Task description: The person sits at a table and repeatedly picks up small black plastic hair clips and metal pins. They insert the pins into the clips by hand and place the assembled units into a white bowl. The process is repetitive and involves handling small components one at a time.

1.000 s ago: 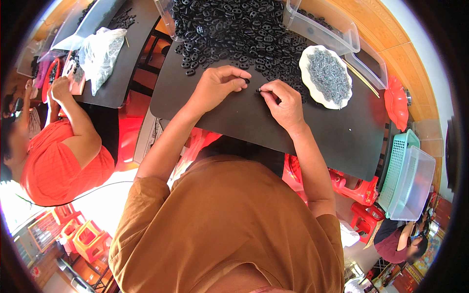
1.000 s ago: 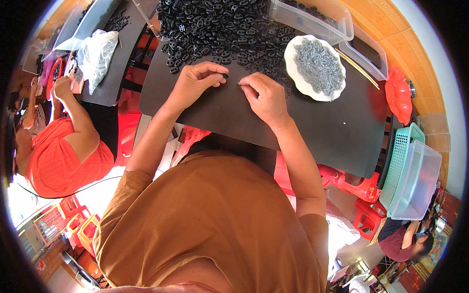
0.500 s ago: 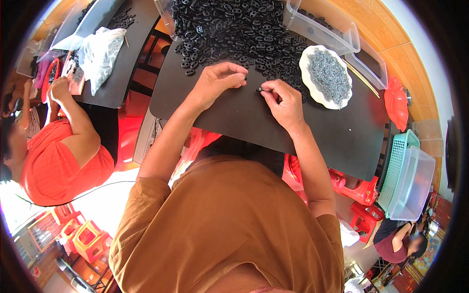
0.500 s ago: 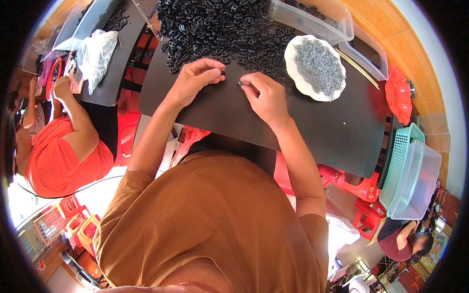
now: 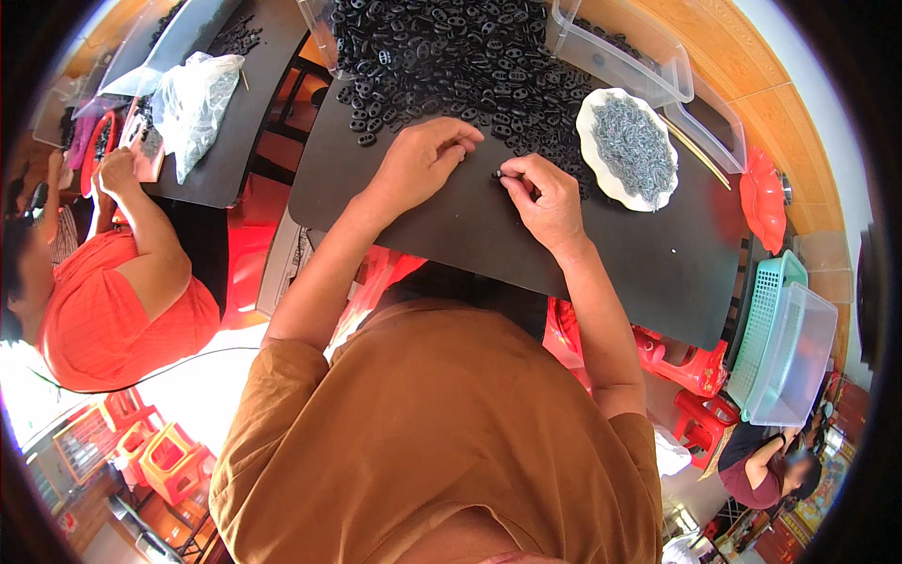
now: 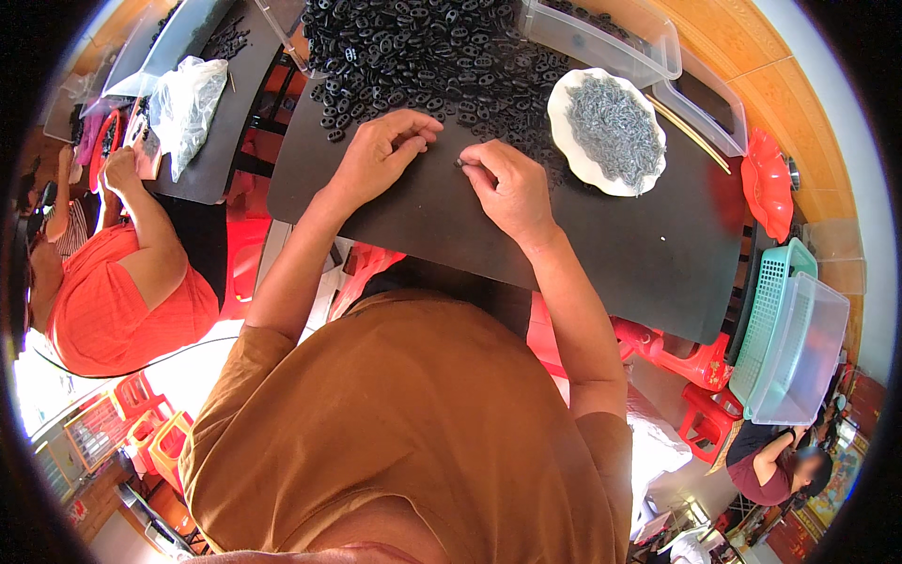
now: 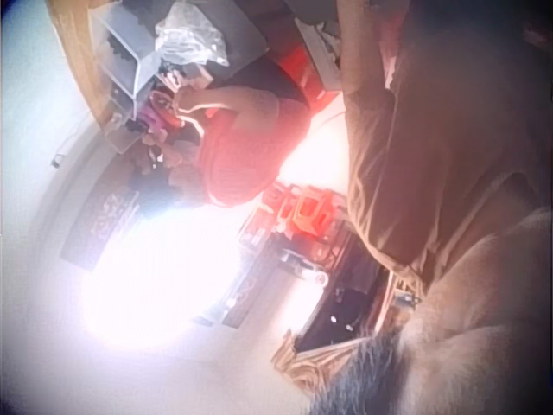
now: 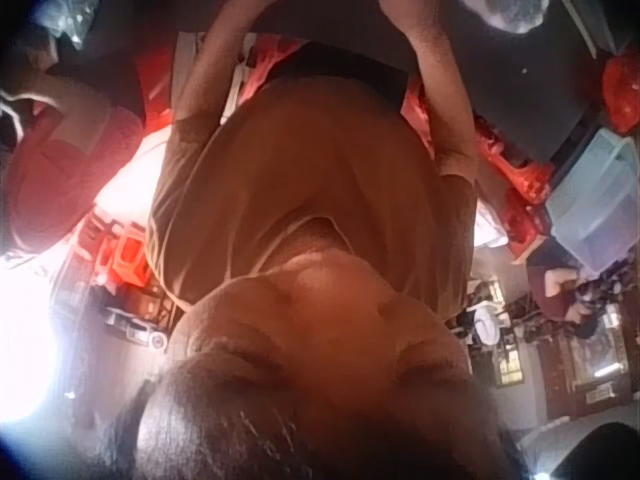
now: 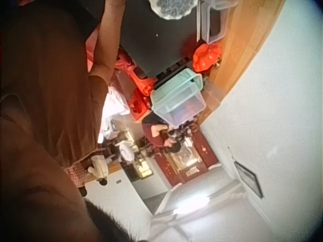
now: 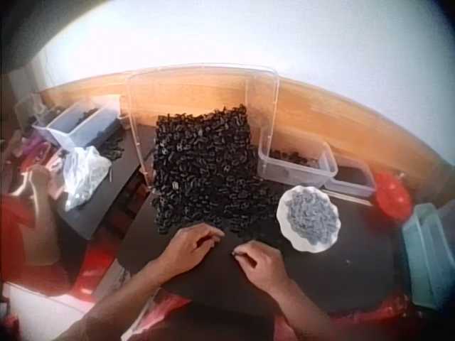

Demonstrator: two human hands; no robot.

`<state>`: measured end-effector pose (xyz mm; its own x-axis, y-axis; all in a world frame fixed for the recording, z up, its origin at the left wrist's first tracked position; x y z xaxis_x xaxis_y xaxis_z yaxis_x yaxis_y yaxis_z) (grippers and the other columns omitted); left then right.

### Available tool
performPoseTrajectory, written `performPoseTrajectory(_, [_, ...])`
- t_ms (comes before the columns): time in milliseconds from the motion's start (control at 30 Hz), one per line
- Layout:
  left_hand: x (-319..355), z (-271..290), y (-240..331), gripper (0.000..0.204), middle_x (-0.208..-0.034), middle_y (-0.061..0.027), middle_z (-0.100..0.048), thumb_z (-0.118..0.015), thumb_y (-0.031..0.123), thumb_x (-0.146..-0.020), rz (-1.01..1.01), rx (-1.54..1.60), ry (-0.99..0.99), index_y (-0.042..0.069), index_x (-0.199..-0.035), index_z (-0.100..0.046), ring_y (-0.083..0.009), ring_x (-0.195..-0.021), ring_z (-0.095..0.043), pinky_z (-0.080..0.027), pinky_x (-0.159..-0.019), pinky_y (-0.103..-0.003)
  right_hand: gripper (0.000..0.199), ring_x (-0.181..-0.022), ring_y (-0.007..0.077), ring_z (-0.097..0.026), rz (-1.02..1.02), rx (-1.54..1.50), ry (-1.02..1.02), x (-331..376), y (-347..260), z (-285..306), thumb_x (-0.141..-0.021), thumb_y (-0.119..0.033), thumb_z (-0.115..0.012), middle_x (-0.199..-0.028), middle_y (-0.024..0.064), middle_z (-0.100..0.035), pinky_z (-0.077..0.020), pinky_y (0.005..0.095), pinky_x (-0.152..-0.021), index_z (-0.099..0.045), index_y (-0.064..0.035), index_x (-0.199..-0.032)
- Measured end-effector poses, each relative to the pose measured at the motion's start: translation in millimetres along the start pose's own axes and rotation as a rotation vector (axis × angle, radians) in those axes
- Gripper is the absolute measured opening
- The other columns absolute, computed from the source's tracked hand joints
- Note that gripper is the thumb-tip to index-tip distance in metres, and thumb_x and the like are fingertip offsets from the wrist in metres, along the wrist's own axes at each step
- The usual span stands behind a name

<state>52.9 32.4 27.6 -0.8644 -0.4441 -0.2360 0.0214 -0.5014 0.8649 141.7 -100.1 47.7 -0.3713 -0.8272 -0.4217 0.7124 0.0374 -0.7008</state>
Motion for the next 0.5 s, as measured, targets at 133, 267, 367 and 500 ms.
performPoseTrajectory(133, [-5,-3,17,0.027,-0.092,-0.0126,-0.070,-0.062,0.001,-0.087,-0.077,-0.187,-0.038,0.005,-0.113,-0.068,-0.0233,-0.079,-0.067,-0.052,-0.073,-0.032,0.016,-0.065,0.0210,-0.063,-0.011,0.002,-0.010,-1,-1,0,-0.079,0.002,-0.072,-0.081,0.0067,-0.066,-0.0495,0.0311,-0.058,-0.065,-0.0051,-0.091])
performPoseTrajectory(267, [-6,-5,16,0.031,-0.093,-0.0132,-0.071,-0.062,0.002,-0.087,-0.073,-0.199,-0.048,0.006,-0.117,-0.067,-0.0243,-0.080,-0.067,-0.053,-0.075,-0.033,0.016,-0.068,0.0232,-0.064,0.029,0.000,0.005,-1,-3,1,-0.079,0.003,-0.071,-0.082,0.0071,-0.066,-0.0505,0.0323,-0.060,-0.065,-0.0052,-0.091])
performPoseTrajectory(367, [-5,0,18,0.033,-0.093,-0.0126,-0.071,-0.063,0.000,-0.087,-0.100,-0.217,-0.028,0.007,-0.118,-0.067,-0.0242,-0.082,-0.067,-0.054,-0.076,-0.034,0.016,-0.070,0.0244,-0.065,0.022,0.015,-0.007,-1,-3,0,-0.079,0.003,-0.071,-0.082,0.0074,-0.066,-0.0512,0.0330,-0.061,-0.065,-0.0050,-0.091])
performPoseTrajectory(500, [-6,3,17,0.035,-0.094,-0.0117,-0.072,-0.064,-0.005,-0.084,-0.116,-0.195,-0.007,0.007,-0.117,-0.068,-0.0239,-0.084,-0.067,-0.055,-0.077,-0.033,0.016,-0.071,0.0243,-0.066,0.014,0.015,-0.017,-1,-3,-1,-0.079,0.003,-0.071,-0.082,0.0075,-0.066,-0.0517,0.0327,-0.062,-0.065,-0.0051,-0.091])
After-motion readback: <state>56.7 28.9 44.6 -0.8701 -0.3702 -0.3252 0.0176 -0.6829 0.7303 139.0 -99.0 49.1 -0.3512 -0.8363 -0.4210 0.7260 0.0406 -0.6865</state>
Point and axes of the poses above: each hand's wrist, its own x-axis away from the middle knuckle, its own z-axis out of the back of the hand, y = z × x, the point moved 10 cm from there along -x, towards the middle knuckle
